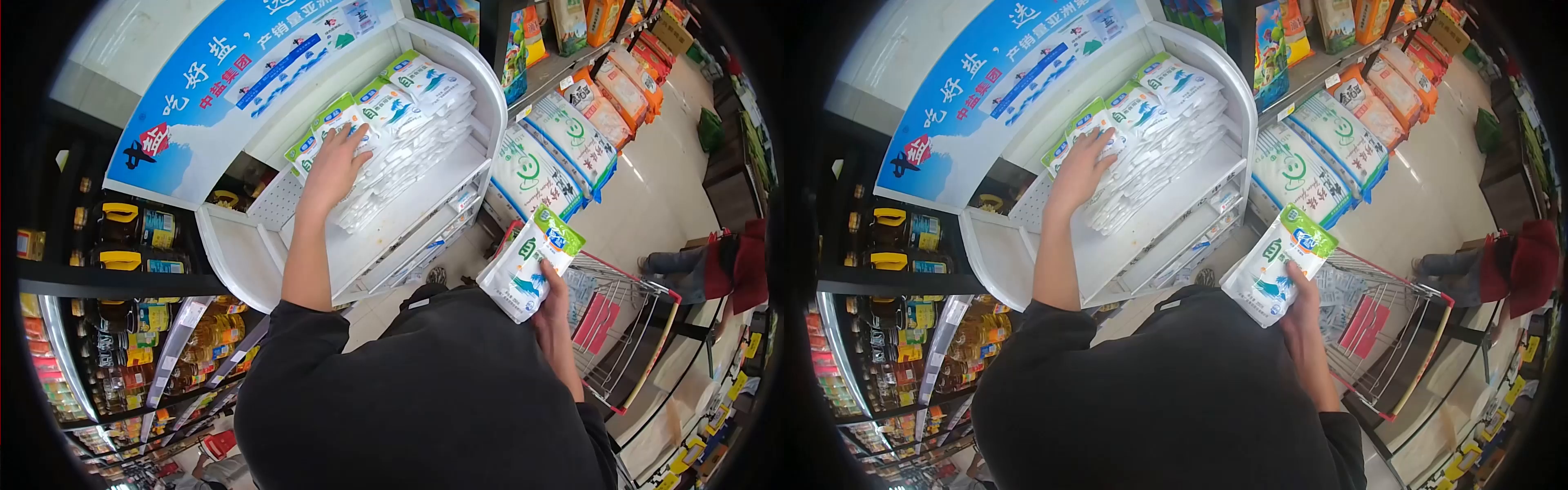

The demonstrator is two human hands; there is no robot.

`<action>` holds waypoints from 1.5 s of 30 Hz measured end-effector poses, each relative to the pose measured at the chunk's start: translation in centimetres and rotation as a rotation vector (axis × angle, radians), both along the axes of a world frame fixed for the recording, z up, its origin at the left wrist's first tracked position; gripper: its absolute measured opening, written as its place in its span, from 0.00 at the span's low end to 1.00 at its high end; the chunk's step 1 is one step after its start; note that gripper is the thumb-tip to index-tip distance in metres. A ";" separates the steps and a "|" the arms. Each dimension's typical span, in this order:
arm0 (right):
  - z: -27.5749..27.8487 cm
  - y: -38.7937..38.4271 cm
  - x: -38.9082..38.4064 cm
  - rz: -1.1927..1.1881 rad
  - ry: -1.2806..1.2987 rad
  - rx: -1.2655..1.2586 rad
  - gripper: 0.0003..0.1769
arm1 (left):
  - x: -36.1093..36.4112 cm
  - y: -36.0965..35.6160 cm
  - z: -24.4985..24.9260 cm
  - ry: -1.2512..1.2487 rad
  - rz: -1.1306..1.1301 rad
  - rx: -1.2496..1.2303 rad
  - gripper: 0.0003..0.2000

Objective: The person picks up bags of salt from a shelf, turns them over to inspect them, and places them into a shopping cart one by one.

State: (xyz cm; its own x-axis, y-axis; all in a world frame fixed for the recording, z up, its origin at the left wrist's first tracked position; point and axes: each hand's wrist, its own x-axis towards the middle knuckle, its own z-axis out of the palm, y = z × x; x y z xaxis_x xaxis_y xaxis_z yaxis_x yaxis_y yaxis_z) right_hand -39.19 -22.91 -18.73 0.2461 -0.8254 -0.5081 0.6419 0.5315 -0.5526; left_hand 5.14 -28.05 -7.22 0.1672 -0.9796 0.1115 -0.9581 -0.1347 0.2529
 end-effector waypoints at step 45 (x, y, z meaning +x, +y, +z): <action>2.6 1.4 -1.4 -0.213 -0.178 -0.104 0.33 | -3.5 -17.8 -0.4 -0.214 -0.297 -0.004 0.41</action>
State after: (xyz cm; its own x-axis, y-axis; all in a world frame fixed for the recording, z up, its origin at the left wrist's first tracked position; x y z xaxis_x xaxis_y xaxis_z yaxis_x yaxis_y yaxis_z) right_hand -40.56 -21.52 -16.10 0.1395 -0.9135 -0.3821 0.8244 0.3209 -0.4663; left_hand 1.67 -45.83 -7.66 -0.1517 -0.9815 0.1172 -0.9866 0.1575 0.0424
